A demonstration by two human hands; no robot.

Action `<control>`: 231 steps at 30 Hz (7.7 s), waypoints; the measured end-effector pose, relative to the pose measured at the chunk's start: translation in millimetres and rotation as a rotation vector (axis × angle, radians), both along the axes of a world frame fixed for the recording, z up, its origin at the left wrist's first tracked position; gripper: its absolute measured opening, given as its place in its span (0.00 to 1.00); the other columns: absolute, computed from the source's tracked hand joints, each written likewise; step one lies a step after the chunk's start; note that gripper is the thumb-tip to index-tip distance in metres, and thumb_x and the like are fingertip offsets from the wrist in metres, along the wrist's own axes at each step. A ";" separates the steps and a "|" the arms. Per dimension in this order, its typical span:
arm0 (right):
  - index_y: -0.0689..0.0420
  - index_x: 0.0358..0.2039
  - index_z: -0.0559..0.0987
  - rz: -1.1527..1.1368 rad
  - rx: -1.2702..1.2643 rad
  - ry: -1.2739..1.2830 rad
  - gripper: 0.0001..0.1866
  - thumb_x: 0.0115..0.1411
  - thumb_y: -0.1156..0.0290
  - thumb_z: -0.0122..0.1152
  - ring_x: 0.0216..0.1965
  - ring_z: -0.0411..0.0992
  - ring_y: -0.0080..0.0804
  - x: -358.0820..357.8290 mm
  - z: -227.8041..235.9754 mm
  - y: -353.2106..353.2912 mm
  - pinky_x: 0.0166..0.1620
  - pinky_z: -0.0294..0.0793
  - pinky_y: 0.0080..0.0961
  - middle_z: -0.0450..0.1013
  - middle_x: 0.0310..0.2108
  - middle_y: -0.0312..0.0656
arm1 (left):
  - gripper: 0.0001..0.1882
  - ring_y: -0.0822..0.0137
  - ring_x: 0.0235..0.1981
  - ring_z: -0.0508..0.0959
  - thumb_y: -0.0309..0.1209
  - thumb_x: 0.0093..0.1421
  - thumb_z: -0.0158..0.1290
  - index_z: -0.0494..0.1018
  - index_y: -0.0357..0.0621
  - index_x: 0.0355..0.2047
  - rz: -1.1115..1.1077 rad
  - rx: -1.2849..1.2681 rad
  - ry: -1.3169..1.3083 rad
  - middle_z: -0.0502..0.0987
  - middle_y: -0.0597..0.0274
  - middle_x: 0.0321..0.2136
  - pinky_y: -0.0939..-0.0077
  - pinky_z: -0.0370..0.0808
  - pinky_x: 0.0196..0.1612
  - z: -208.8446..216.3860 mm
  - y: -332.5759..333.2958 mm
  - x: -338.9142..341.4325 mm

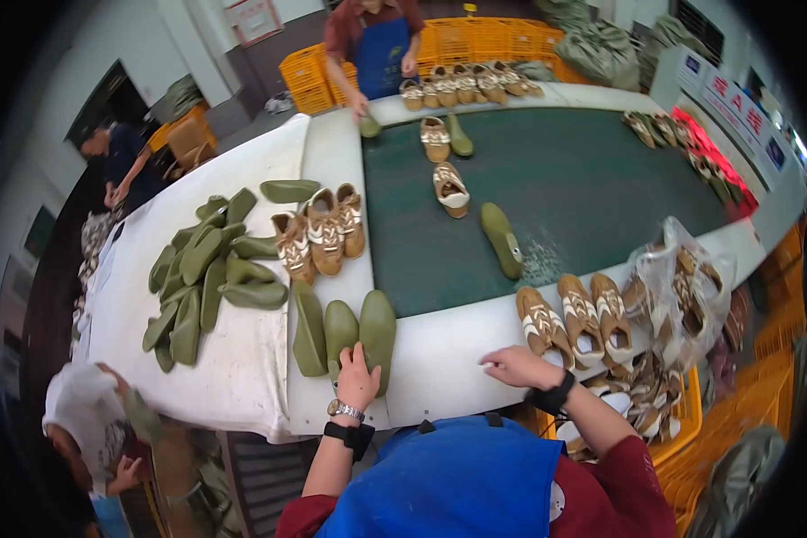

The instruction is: Pairing shoe components and green lasts on a production line table.

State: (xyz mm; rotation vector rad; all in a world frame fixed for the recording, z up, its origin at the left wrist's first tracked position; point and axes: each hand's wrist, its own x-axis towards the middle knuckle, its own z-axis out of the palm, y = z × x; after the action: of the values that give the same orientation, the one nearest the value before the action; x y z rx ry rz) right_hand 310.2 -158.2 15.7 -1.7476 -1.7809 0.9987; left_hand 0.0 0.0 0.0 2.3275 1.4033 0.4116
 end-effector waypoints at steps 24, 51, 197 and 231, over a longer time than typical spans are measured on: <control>0.58 0.61 0.56 -0.266 0.045 -0.488 0.35 0.55 0.61 0.55 0.27 0.75 0.53 -28.2 -57.2 283.2 0.33 0.75 0.46 0.75 0.25 0.55 | 0.17 0.40 0.53 0.64 0.26 0.47 0.55 0.73 0.39 0.40 0.016 0.096 -0.236 0.66 0.40 0.50 0.54 0.64 0.55 0.2 41.7 -25.7; 0.63 0.55 0.62 -0.315 0.174 0.127 0.42 0.45 0.57 0.71 0.51 0.67 0.43 -24.2 -40.4 481.4 0.54 0.67 0.32 0.65 0.51 0.53 | 0.44 0.45 0.57 0.62 0.40 0.45 0.63 0.55 0.36 0.58 -0.055 0.029 -0.282 0.62 0.40 0.54 0.59 0.62 0.58 69.5 243.2 -32.6; 0.57 0.36 0.77 -0.839 0.967 -0.411 0.16 0.43 0.81 0.60 0.30 0.68 0.40 -73.1 150.8 -15.5 0.34 0.71 0.30 0.66 0.28 0.43 | 0.19 0.52 0.30 0.78 0.19 0.47 0.59 0.67 0.40 0.40 -0.761 0.415 -0.818 0.74 0.50 0.36 0.67 0.77 0.30 170.0 -43.5 148.9; 0.58 0.38 0.71 -0.726 0.822 0.095 0.16 0.47 0.79 0.63 0.31 0.69 0.28 -56.8 146.7 -13.3 0.35 0.72 0.23 0.67 0.35 0.41 | 0.16 0.60 0.35 0.74 0.10 0.50 0.46 0.75 0.38 0.36 -0.853 0.182 -0.722 0.69 0.52 0.45 0.71 0.73 0.38 186.2 -24.1 118.1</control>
State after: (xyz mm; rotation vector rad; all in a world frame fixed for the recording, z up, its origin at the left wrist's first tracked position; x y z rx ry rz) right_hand 253.4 -171.5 162.4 -1.5306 -1.0764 0.0177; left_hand 118.1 -24.1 186.2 2.2821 0.0206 0.9768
